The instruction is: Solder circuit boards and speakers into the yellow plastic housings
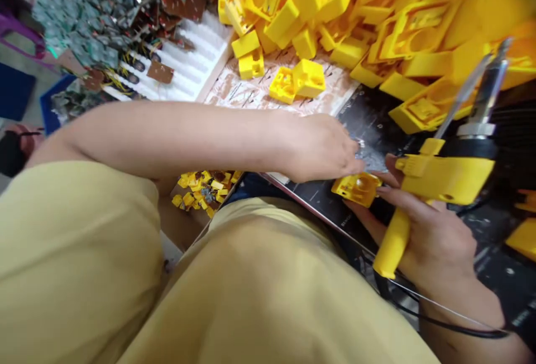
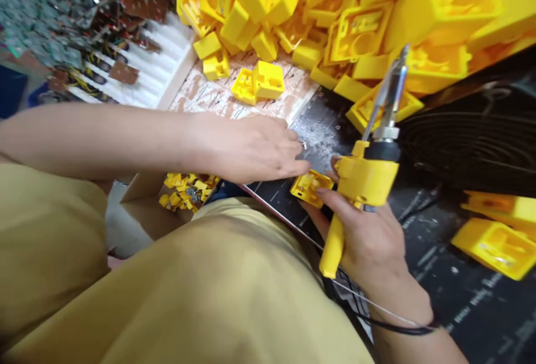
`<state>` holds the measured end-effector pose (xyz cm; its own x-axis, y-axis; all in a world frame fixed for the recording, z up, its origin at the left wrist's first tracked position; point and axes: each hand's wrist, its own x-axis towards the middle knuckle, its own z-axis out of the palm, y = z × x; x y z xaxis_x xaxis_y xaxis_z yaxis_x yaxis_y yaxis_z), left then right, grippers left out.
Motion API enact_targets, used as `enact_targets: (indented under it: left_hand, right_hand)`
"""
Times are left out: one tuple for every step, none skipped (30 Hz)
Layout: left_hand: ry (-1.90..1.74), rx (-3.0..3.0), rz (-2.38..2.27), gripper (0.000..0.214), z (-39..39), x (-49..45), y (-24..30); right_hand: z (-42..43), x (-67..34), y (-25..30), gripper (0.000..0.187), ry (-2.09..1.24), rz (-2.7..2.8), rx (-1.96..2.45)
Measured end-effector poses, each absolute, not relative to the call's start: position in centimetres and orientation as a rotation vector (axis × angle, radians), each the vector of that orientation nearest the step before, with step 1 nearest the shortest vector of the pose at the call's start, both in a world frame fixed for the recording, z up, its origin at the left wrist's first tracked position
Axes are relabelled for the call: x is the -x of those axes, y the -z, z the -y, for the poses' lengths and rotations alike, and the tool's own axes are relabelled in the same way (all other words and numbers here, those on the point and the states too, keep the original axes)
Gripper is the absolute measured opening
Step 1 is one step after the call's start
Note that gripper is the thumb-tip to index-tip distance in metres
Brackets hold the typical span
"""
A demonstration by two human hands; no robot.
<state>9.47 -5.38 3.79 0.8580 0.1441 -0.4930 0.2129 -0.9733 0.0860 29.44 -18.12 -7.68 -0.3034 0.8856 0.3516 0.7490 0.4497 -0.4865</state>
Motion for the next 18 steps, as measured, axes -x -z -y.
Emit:
enact_targets:
  left_hand:
    - [0.549, -2.880, -0.276, 0.044, 5.5, -8.9, -3.0]
    - [0.368, -2.846, -0.297, 0.050, 5.5, -8.1, -2.1]
    - [0.217, -2.803, -0.329, 0.059, 5.5, -7.3, -1.2]
    - [0.095, -2.762, -0.376, 0.067, 5.4, -6.4, -0.3]
    - [-0.005, -2.718, -0.430, 0.072, 5.5, -5.6, 0.5]
    - [-0.093, -2.674, -0.479, 0.074, 5.6, -4.9, 1.4]
    - [-0.160, -2.629, -0.537, 0.072, 5.8, -4.4, 2.1]
    - [-0.222, -2.587, -0.594, 0.067, 6.1, -4.0, 2.7]
    - [-0.271, -2.560, -0.628, 0.061, 6.4, -3.8, 3.0]
    - [-0.302, -2.553, -0.644, 0.056, 6.7, -3.8, 3.0]
    - [-0.305, -2.572, -0.647, 0.054, 6.9, -4.0, 2.7]
    - [-0.266, -2.614, -0.637, 0.054, 7.0, -4.2, 2.2]
    - [-0.178, -2.670, -0.615, 0.056, 7.0, -4.5, 1.5]
    - [-0.056, -2.727, -0.587, 0.058, 6.9, -4.9, 0.7]
    - [0.082, -2.771, -0.561, 0.060, 6.7, -5.1, 0.0]
    - [0.203, -2.798, -0.534, 0.063, 6.5, -5.3, -0.5]
    - [0.278, -2.810, -0.505, 0.067, 6.3, -5.3, -0.9]
    - [0.293, -2.809, -0.489, 0.072, 6.1, -5.1, -1.0]
  right_hand:
    - [18.2, -29.3, 7.5, 0.035, -0.264, 2.138, 1.353]
    - [18.2, -29.3, 7.2, 0.034, -0.213, 2.149, 1.346]
    - [18.2, -29.3, 7.0, 0.033, -0.165, 2.154, 1.338]
    - [18.2, -29.3, 6.7, 0.033, -0.127, 2.159, 1.329]
    - [18.2, -29.3, 6.4, 0.036, -0.098, 2.165, 1.315]
    - [18.1, -29.3, 6.1, 0.040, -0.077, 2.172, 1.300]
    - [18.0, -29.3, 5.9, 0.044, -0.063, 2.181, 1.285]
    - [17.8, -29.2, 5.7, 0.047, -0.051, 2.186, 1.270]
    - [17.7, -29.1, 5.5, 0.048, -0.043, 2.191, 1.256]
    - [17.6, -29.1, 5.3, 0.050, -0.037, 2.195, 1.245]
    - [17.6, -28.9, 5.1, 0.052, -0.031, 2.197, 1.235]
    - [17.6, -28.8, 5.0, 0.054, -0.028, 2.195, 1.229]
    - [17.7, -28.7, 4.8, 0.055, -0.028, 2.190, 1.229]
    - [17.8, -28.6, 4.8, 0.057, -0.032, 2.178, 1.236]
    - [18.0, -28.4, 4.8, 0.058, -0.038, 2.161, 1.248]
    - [18.3, -28.3, 4.8, 0.060, -0.046, 2.139, 1.262]
    - [18.5, -28.1, 4.9, 0.061, -0.058, 2.120, 1.274]
    - [18.7, -28.0, 5.1, 0.062, -0.069, 2.104, 1.283]
